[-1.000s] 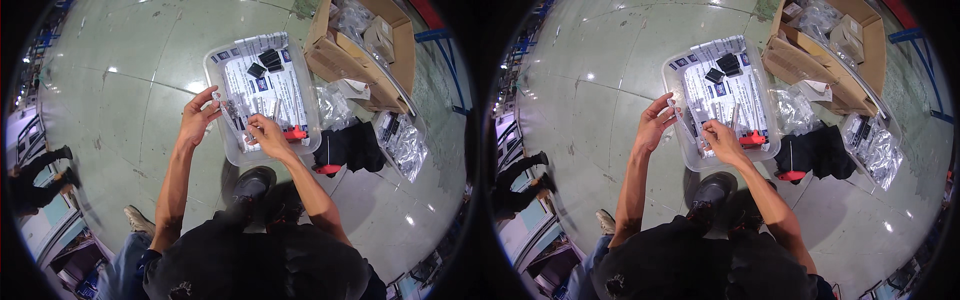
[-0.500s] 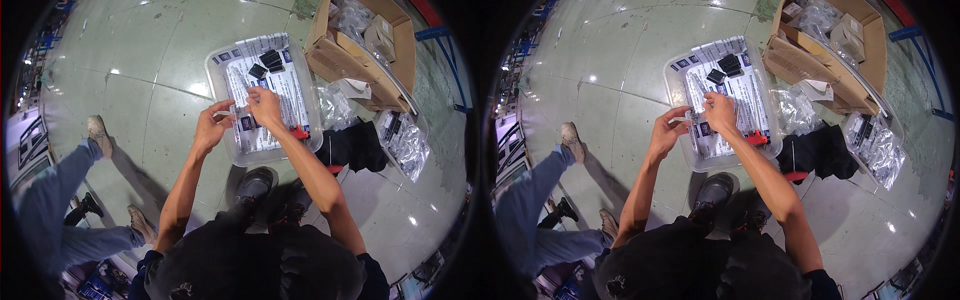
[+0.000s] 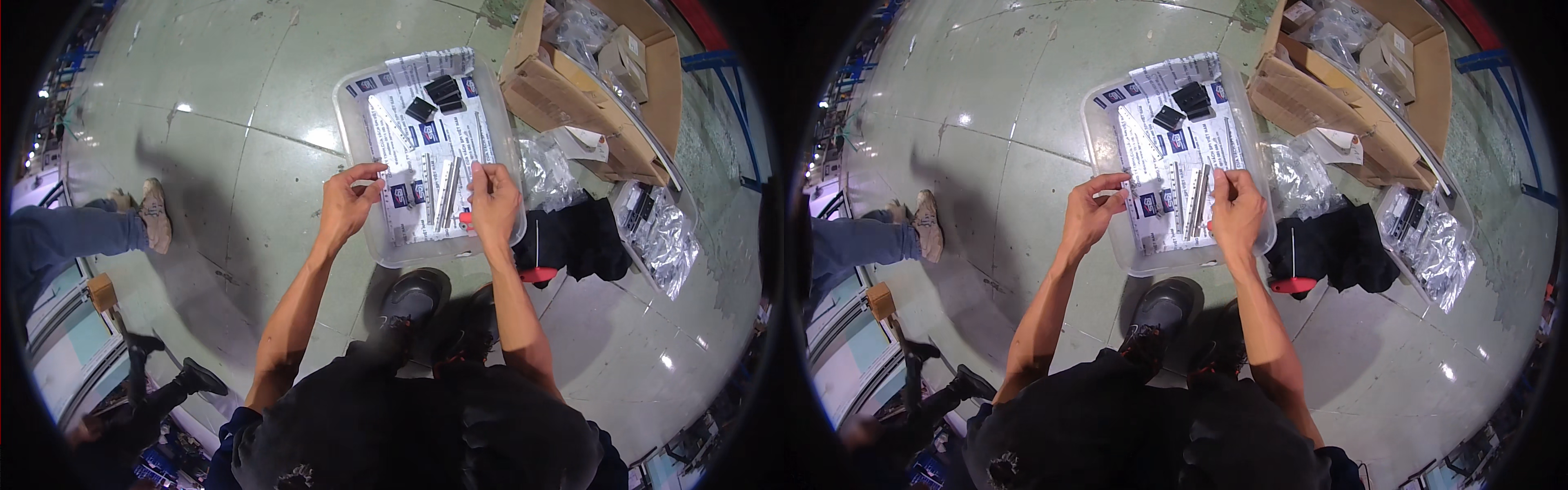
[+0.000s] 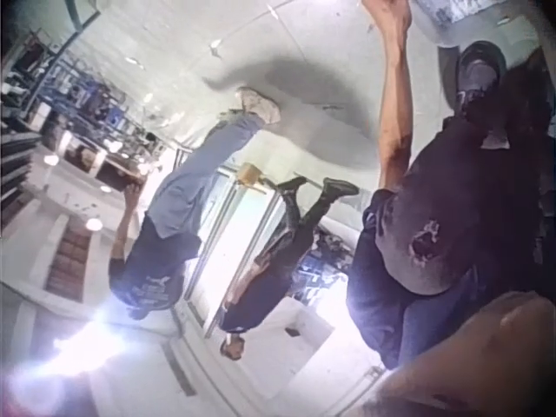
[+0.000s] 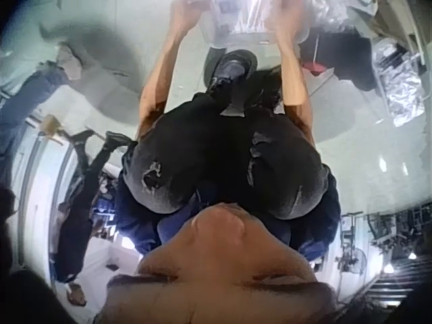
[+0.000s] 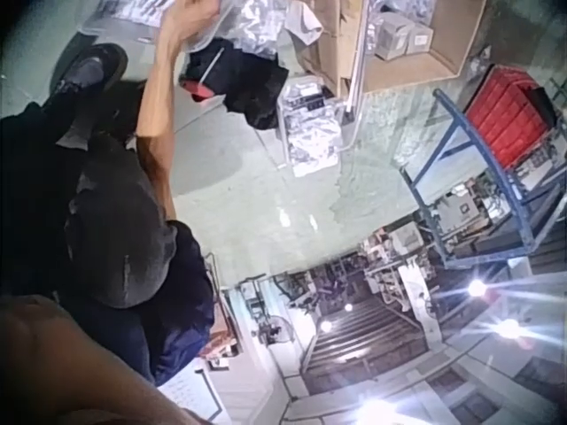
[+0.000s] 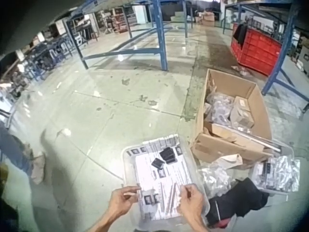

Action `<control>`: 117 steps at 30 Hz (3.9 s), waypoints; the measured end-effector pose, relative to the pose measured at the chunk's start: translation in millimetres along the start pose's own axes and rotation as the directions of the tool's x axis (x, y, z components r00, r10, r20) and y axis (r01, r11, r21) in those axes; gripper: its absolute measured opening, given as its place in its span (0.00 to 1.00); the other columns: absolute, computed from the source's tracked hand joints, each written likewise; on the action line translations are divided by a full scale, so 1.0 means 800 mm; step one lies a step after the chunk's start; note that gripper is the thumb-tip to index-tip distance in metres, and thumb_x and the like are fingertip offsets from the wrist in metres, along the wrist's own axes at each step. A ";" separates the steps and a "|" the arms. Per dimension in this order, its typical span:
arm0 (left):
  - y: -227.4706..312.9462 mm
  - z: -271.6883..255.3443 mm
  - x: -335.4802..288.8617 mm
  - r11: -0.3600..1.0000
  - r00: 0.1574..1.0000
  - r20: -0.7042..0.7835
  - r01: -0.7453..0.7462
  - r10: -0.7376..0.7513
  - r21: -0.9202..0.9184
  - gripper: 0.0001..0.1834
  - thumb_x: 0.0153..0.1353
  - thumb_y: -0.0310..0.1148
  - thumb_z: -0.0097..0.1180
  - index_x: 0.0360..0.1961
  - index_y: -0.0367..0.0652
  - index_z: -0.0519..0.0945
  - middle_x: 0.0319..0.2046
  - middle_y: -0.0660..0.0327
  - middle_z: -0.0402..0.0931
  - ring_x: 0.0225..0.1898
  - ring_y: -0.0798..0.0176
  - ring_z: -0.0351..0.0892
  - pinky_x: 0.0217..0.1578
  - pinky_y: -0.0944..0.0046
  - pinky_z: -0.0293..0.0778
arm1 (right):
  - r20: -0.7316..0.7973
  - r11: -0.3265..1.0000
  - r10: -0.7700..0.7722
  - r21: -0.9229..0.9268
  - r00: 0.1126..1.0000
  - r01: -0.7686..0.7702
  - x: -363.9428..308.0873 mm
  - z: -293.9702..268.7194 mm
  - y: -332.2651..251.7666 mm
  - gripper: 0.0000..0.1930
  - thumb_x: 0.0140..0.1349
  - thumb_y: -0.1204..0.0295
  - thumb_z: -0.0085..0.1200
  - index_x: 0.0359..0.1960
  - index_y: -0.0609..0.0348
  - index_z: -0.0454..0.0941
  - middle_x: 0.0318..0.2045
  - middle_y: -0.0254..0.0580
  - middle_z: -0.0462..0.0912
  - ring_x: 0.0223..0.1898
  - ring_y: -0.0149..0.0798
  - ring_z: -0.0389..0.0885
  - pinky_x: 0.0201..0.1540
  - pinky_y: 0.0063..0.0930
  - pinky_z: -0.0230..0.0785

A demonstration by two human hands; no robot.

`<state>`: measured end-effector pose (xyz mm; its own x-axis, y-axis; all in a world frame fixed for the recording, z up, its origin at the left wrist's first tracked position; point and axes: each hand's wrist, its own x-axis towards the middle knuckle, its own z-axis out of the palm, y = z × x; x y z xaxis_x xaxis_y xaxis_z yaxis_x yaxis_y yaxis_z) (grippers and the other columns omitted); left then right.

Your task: The person assembles metal brackets and metal frames by sorting through bolts and components in a plastic bin and a cardboard box, then fastening them together with a hex key.

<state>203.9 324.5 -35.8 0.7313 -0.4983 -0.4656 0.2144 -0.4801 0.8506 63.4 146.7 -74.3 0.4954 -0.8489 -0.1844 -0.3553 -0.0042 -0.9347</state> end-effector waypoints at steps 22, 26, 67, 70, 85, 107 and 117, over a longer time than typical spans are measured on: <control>-0.007 0.021 0.045 0.774 0.952 0.207 -0.303 0.224 0.556 0.14 0.52 0.16 0.57 0.42 0.34 0.80 0.36 0.46 0.82 0.39 0.50 0.84 0.40 0.57 0.78 | 0.501 0.860 0.228 -0.506 0.835 0.069 -0.036 0.022 0.005 0.11 0.52 0.70 0.61 0.31 0.69 0.83 0.28 0.60 0.83 0.32 0.55 0.84 0.35 0.43 0.77; -0.013 0.023 0.052 0.659 0.916 0.263 -0.400 0.302 0.637 0.13 0.50 0.16 0.57 0.39 0.33 0.81 0.36 0.43 0.81 0.40 0.45 0.83 0.42 0.54 0.77 | 0.617 0.926 0.376 -0.270 0.692 -0.263 -0.035 0.017 0.003 0.09 0.57 0.73 0.59 0.34 0.70 0.82 0.25 0.50 0.84 0.24 0.39 0.83 0.28 0.32 0.75; 0.031 -0.068 0.015 0.927 0.855 -0.400 -0.217 0.332 0.305 0.10 0.61 0.32 0.61 0.37 0.35 0.83 0.29 0.59 0.82 0.26 0.71 0.79 0.27 0.70 0.73 | 0.394 0.637 0.175 -0.744 0.902 0.202 -0.038 0.029 -0.010 0.11 0.55 0.69 0.60 0.29 0.69 0.81 0.28 0.64 0.81 0.34 0.61 0.83 0.37 0.50 0.75; 0.035 -0.121 0.008 0.955 0.772 -0.563 -0.228 0.297 0.191 0.12 0.62 0.36 0.61 0.39 0.37 0.83 0.30 0.61 0.82 0.28 0.73 0.75 0.30 0.73 0.70 | 0.349 0.731 0.135 -0.667 0.927 0.145 -0.039 0.019 -0.025 0.09 0.54 0.71 0.58 0.31 0.66 0.80 0.31 0.58 0.82 0.35 0.59 0.82 0.38 0.50 0.73; 0.012 -0.015 0.004 0.701 0.904 0.034 -0.354 0.427 0.619 0.09 0.56 0.26 0.59 0.39 0.40 0.83 0.34 0.54 0.83 0.34 0.57 0.79 0.38 0.60 0.73 | 0.333 0.930 -0.165 -0.261 0.929 0.259 0.015 0.017 -0.028 0.09 0.57 0.71 0.60 0.34 0.64 0.81 0.28 0.51 0.84 0.31 0.49 0.84 0.35 0.38 0.75; 0.038 -0.017 0.084 0.310 0.586 0.802 -0.789 0.118 0.531 0.10 0.43 0.24 0.65 0.28 0.41 0.77 0.28 0.58 0.79 0.38 0.51 0.80 0.39 0.55 0.74 | 0.638 0.947 0.174 -0.317 0.751 0.050 -0.055 0.051 0.004 0.10 0.46 0.70 0.66 0.23 0.62 0.78 0.25 0.48 0.83 0.32 0.48 0.84 0.36 0.38 0.75; 0.064 -0.006 0.071 0.641 0.615 0.748 -0.684 0.251 0.347 0.10 0.48 0.22 0.66 0.33 0.41 0.80 0.30 0.58 0.81 0.35 0.56 0.81 0.36 0.58 0.75 | 0.683 0.838 0.200 0.252 0.703 -0.484 -0.051 -0.017 -0.020 0.08 0.56 0.80 0.61 0.26 0.64 0.71 0.24 0.41 0.81 0.28 0.32 0.82 0.31 0.23 0.72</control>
<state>259.6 275.2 -17.1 0.0192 -0.9667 -0.2553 -0.5880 -0.2174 0.7791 38.6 174.1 -48.0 0.8184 -0.2363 -0.5238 -0.3373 0.5405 -0.7708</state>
